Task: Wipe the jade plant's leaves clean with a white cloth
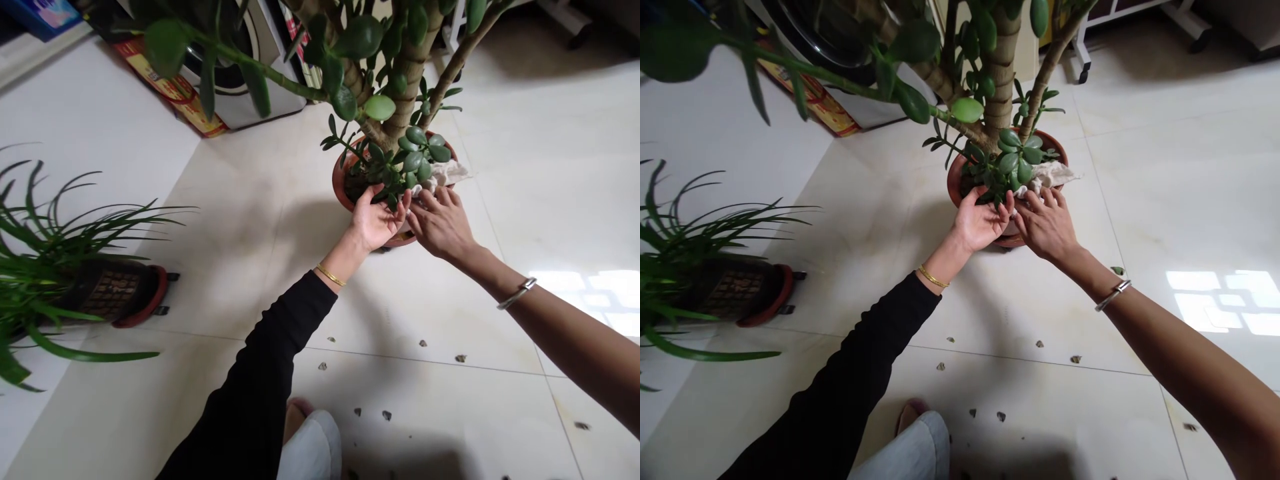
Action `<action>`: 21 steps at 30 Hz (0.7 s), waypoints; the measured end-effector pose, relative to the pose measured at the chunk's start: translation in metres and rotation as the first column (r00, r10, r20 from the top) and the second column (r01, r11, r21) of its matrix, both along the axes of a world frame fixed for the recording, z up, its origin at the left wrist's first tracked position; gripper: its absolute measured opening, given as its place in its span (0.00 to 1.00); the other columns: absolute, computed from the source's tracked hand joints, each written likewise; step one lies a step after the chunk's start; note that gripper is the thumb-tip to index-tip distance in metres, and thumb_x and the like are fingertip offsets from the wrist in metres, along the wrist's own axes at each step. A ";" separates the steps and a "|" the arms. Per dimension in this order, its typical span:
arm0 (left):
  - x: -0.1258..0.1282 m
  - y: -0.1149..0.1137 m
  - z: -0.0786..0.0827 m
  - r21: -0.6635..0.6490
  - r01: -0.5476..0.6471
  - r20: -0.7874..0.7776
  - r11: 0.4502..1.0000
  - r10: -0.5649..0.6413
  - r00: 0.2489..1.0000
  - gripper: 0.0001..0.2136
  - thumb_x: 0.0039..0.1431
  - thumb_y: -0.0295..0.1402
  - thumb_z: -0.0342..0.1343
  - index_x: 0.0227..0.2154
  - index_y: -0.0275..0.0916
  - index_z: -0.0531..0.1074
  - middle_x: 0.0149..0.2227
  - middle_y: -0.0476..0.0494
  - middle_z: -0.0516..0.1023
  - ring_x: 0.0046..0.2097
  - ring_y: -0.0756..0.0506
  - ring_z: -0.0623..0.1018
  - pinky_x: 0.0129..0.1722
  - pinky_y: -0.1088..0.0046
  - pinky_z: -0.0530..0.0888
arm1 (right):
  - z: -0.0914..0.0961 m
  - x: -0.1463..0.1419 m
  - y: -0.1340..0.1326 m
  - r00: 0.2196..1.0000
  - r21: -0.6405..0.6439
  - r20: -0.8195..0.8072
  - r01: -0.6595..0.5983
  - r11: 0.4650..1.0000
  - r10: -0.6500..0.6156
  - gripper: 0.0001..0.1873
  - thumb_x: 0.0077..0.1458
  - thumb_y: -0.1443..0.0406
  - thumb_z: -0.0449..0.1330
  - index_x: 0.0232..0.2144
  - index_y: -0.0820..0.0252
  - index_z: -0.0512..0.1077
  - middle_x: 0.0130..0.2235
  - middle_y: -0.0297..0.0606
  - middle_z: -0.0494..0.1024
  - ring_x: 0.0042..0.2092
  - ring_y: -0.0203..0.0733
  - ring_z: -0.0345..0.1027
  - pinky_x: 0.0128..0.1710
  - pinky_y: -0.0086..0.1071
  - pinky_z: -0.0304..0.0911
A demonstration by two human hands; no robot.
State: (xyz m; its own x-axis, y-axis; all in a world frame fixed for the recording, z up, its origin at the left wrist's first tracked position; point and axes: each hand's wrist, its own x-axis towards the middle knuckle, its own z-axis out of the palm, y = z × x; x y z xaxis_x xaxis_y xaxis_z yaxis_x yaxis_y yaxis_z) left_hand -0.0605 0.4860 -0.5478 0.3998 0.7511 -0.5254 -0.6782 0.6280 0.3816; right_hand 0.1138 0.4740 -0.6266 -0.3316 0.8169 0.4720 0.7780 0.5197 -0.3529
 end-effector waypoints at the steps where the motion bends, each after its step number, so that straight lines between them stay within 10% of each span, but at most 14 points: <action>1: 0.000 0.000 0.000 -0.011 0.002 0.006 1.000 -0.002 1.000 0.15 0.73 0.38 0.51 0.55 0.36 0.74 0.42 0.39 0.82 0.40 0.49 0.83 0.32 0.81 0.77 | 0.000 -0.002 0.000 1.000 0.003 0.006 0.020 1.000 -0.020 0.24 0.73 0.53 0.46 0.54 0.52 0.78 0.54 0.51 0.77 0.60 0.64 0.63 0.64 0.64 0.54; 21: -0.002 0.005 0.006 -0.123 -0.028 0.132 0.992 0.044 0.990 0.16 0.74 0.42 0.50 0.52 0.33 0.69 0.35 0.42 0.77 0.34 0.50 0.81 0.27 0.84 0.74 | 0.003 -0.005 -0.017 0.974 0.021 0.172 0.148 0.989 -0.150 0.32 0.76 0.55 0.39 0.66 0.62 0.71 0.64 0.52 0.74 0.66 0.61 0.61 0.70 0.57 0.48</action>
